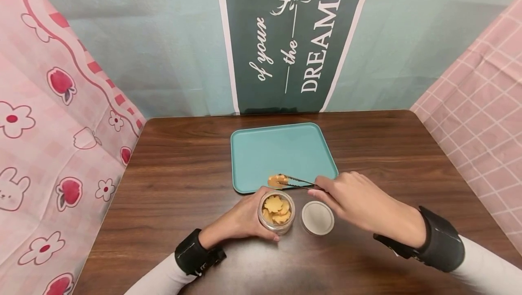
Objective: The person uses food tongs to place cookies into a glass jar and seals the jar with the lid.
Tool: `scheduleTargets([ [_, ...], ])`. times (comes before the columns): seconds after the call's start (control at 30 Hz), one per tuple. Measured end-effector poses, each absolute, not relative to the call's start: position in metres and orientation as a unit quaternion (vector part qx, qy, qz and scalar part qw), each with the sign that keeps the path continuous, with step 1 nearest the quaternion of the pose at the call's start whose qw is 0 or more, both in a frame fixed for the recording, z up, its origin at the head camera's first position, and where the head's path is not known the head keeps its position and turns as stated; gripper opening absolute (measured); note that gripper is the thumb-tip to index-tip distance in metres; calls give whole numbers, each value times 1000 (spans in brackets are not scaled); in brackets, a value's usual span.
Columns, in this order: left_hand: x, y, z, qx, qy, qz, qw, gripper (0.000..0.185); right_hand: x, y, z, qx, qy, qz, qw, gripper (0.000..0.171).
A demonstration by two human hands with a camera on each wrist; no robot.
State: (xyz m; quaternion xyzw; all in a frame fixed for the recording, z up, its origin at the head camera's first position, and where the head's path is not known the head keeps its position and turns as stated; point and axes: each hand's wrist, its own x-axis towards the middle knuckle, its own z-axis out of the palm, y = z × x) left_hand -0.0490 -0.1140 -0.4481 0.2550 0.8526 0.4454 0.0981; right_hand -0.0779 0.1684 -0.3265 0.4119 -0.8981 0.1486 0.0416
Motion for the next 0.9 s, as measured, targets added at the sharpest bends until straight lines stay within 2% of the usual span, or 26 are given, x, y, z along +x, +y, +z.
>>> scheduleTargets([
  [0.3, -49, -114, -447, 250, 851, 450, 101, 99, -62, 177, -333, 434, -887, 138, 74, 39],
  [0.57, -49, -115, -448, 253, 850, 452, 97, 97, -55, 178, -336, 435, -889, 132, 59, 41],
  [0.8, -49, -114, -448, 254, 851, 448, 99, 96, -53, 177, -333, 417, -899, 131, 6, 24],
  [0.9, -49, -114, -447, 251, 852, 448, 103, 96, -53, 179, -333, 411, -901, 138, 7, 21],
])
